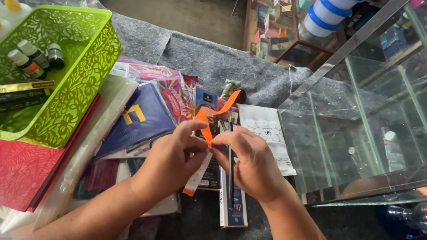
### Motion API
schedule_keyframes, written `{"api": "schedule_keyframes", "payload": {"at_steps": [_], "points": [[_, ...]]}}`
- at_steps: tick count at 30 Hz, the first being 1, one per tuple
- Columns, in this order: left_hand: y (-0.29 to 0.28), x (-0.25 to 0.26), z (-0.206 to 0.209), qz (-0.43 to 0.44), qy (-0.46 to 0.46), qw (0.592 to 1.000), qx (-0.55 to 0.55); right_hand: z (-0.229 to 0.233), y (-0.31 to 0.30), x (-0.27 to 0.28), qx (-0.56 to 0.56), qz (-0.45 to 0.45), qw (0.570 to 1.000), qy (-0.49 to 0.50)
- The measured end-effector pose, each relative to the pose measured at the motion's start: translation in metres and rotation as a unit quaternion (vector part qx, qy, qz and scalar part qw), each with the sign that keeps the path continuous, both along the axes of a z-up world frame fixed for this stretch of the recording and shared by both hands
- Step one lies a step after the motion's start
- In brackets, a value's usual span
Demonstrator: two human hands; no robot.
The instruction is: The person measures and marks several small rectangular boxes with an orange flexible ruler and a black pen. They handle each box one at a time, align the ruler, and make marks on the sides before setting the box aside.
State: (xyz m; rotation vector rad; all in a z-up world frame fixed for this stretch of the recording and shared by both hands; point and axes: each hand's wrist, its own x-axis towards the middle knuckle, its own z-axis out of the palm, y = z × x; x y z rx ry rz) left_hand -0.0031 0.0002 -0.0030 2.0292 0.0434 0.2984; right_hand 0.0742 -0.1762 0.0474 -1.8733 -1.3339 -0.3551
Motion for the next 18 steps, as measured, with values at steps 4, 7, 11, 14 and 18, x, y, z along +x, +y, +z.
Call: {"api": "schedule_keyframes", "payload": {"at_steps": [4,7,11,14,18], "points": [[0.0,0.004,-0.013,-0.025,-0.002,0.999,0.041,0.002,-0.003,0.008,0.042,-0.023,0.991,0.122],[-0.009,0.003,-0.015,-0.116,-0.033,0.989,0.087,-0.009,-0.019,0.029,0.072,-0.12,0.979,0.149],[-0.01,-0.008,-0.004,-0.276,-0.093,0.951,0.098,-0.006,-0.01,0.032,0.079,-0.156,0.97,0.171],[-0.01,-0.006,-0.014,-0.296,-0.011,0.941,0.164,-0.021,0.005,0.042,0.059,-0.138,0.984,0.098],[-0.01,-0.004,-0.018,-0.295,-0.019,0.942,0.162,-0.047,0.017,0.063,-0.006,-0.162,0.987,-0.007]]}}
